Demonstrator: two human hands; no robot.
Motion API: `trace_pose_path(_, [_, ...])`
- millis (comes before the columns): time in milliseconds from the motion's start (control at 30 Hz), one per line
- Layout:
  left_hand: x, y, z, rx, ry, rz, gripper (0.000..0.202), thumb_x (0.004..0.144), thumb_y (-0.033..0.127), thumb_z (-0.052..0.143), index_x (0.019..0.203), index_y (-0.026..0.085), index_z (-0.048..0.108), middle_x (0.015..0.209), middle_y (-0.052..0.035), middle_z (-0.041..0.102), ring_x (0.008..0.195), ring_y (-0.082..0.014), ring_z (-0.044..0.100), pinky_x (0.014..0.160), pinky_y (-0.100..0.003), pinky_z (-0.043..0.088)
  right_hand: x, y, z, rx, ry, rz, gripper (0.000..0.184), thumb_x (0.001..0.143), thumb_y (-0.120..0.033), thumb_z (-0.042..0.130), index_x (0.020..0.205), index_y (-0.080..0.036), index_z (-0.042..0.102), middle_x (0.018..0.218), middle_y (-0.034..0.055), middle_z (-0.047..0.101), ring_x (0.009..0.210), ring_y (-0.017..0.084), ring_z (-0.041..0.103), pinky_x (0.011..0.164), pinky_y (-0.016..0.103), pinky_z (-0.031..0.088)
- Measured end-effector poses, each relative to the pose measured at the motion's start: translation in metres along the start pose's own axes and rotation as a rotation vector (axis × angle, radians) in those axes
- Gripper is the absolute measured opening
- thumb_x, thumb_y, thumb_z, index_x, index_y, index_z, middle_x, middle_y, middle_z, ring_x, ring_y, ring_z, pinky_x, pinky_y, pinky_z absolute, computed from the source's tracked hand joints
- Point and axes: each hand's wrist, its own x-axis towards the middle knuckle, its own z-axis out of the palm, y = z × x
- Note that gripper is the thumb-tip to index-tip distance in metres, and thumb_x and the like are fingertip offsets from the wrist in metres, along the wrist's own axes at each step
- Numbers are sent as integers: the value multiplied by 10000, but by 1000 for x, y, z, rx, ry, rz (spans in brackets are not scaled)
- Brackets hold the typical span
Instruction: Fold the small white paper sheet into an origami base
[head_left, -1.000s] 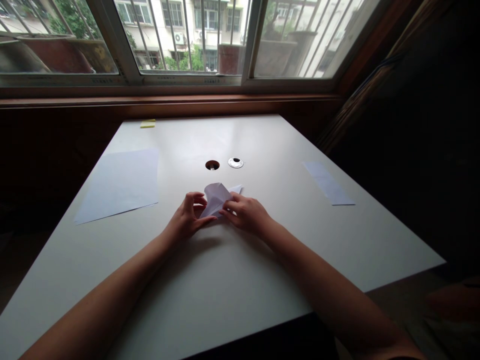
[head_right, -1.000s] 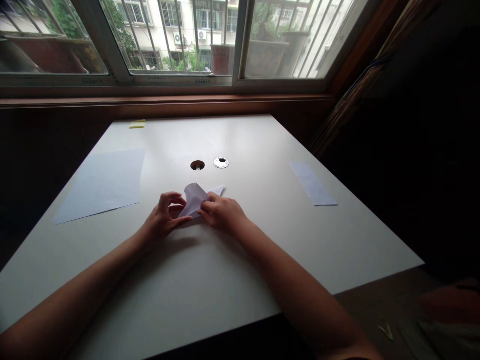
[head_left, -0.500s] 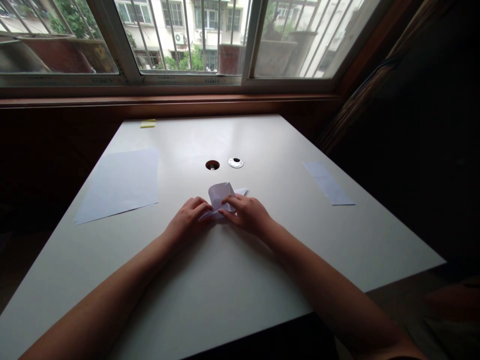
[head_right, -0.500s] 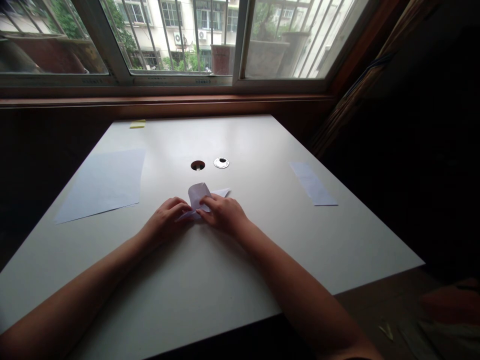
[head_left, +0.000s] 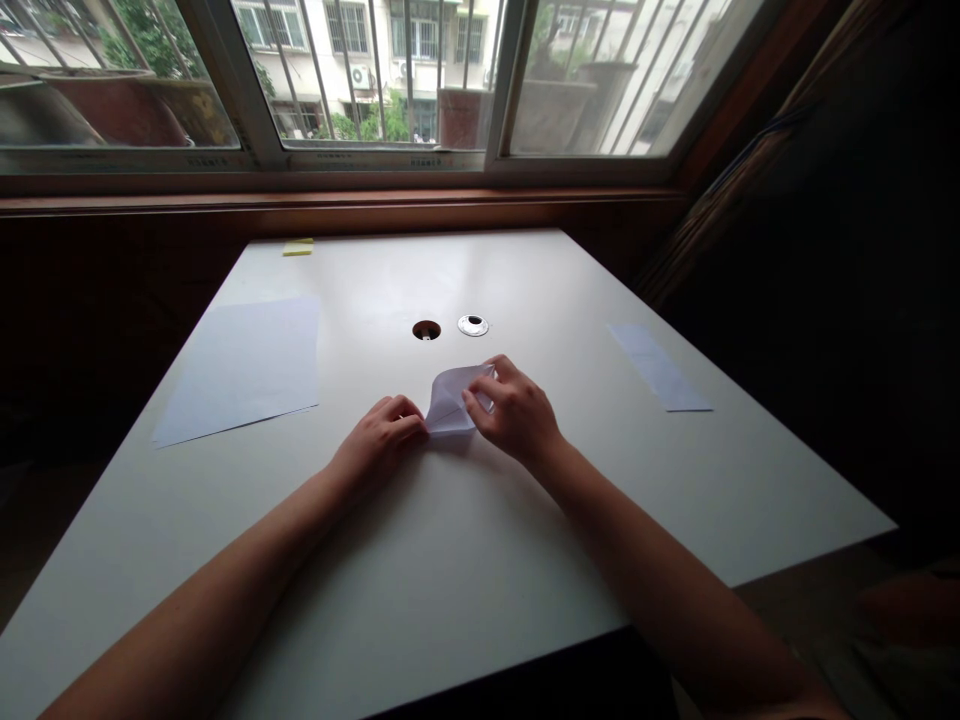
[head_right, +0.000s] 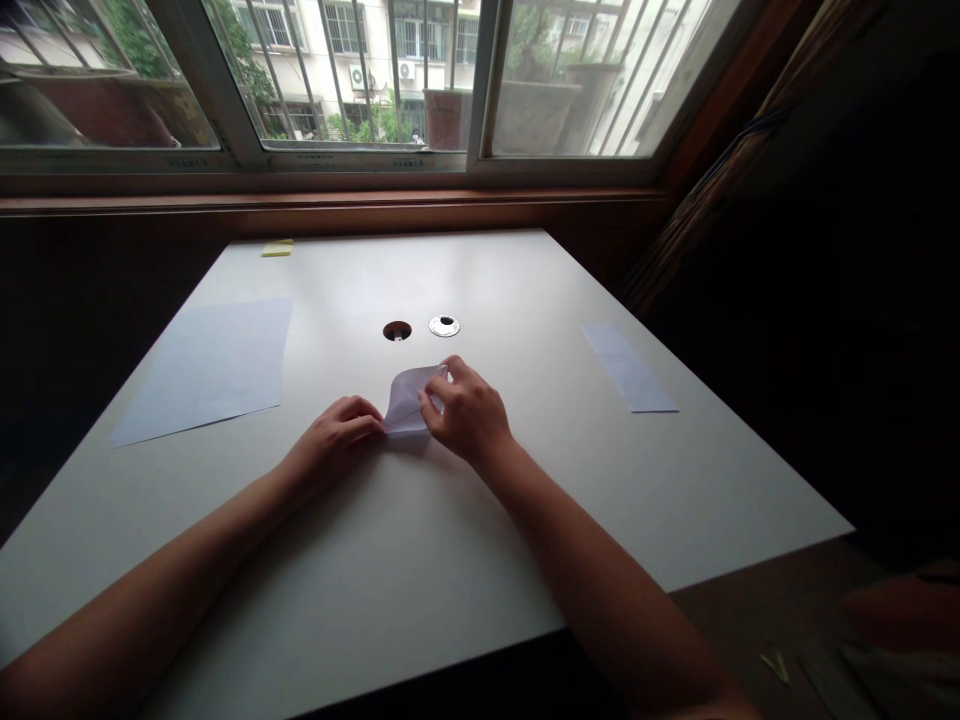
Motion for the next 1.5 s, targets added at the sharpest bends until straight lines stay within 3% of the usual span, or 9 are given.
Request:
trace_pose_path(133, [0,0,0,-12,15,5,158,950,205,557,911,225,709,1004,-60,631,885,-178,574,793,-308,488,2,5,0,68,28,21,209,931,-306,548,826,-185,682,1139,82,599,822,172,591,713,301,483])
trace_pose_path(233, [0,0,-1,-17,18,10,160,946,198,560,908,226,713,1008,-61,633,883,-177,580,781,-301,488,3,12,3,189,29,94,209,931,-291,553,835,-189,708,1037,64,626,703,135,577,695,296,493])
trace_pose_path(400, [1,0,-2,-38,31,3,143,931,192,581,884,219,713,1002,-61,633,885,-176,594,783,-296,499,5,23,7,389,41,139,211,938,-288,555,867,-204,735,899,41,629,751,149,597,689,284,498])
trace_pose_path(633, [1,-3,-2,-84,33,-39,136,922,187,590,874,211,716,1012,-65,630,893,-171,614,779,-284,522,6,27,6,389,95,125,293,963,-343,530,805,-198,729,906,57,622,781,168,600,665,303,517])
trace_pose_path(800, [0,-3,-2,-98,41,-55,136,917,184,596,874,213,722,1024,-63,623,887,-165,624,785,-283,526,7,32,2,406,82,-5,308,983,-356,504,823,-186,706,1066,90,610,806,174,611,699,344,553])
trace_pose_path(933, [0,-7,-2,-88,34,-54,141,922,194,591,876,224,721,1023,-57,645,919,-177,625,814,-296,521,7,37,-1,518,23,-114,237,987,-319,490,926,-206,689,1187,98,579,988,214,617,834,403,568])
trace_pose_path(1167, [-1,-20,-7,-101,38,-59,171,953,247,561,870,226,710,1035,-50,697,932,-181,643,829,-302,519,5,40,-10,678,-148,-262,299,772,-18,458,922,-224,614,1383,62,475,1256,254,519,1010,484,508])
trace_pose_path(1367, [0,-19,-11,-105,4,-22,202,963,247,533,878,218,714,1061,-57,709,956,-184,653,849,-312,531,6,36,-24,484,-109,-387,244,720,-23,536,849,-218,606,1438,78,458,1264,293,512,910,465,552])
trace_pose_path(1500, [-1,-16,-12,-114,10,-83,221,973,245,492,924,220,706,1125,-44,700,980,-177,671,859,-308,548,6,32,-39,327,-180,-405,159,764,-84,596,823,-226,635,1365,66,550,1148,282,572,882,468,551])
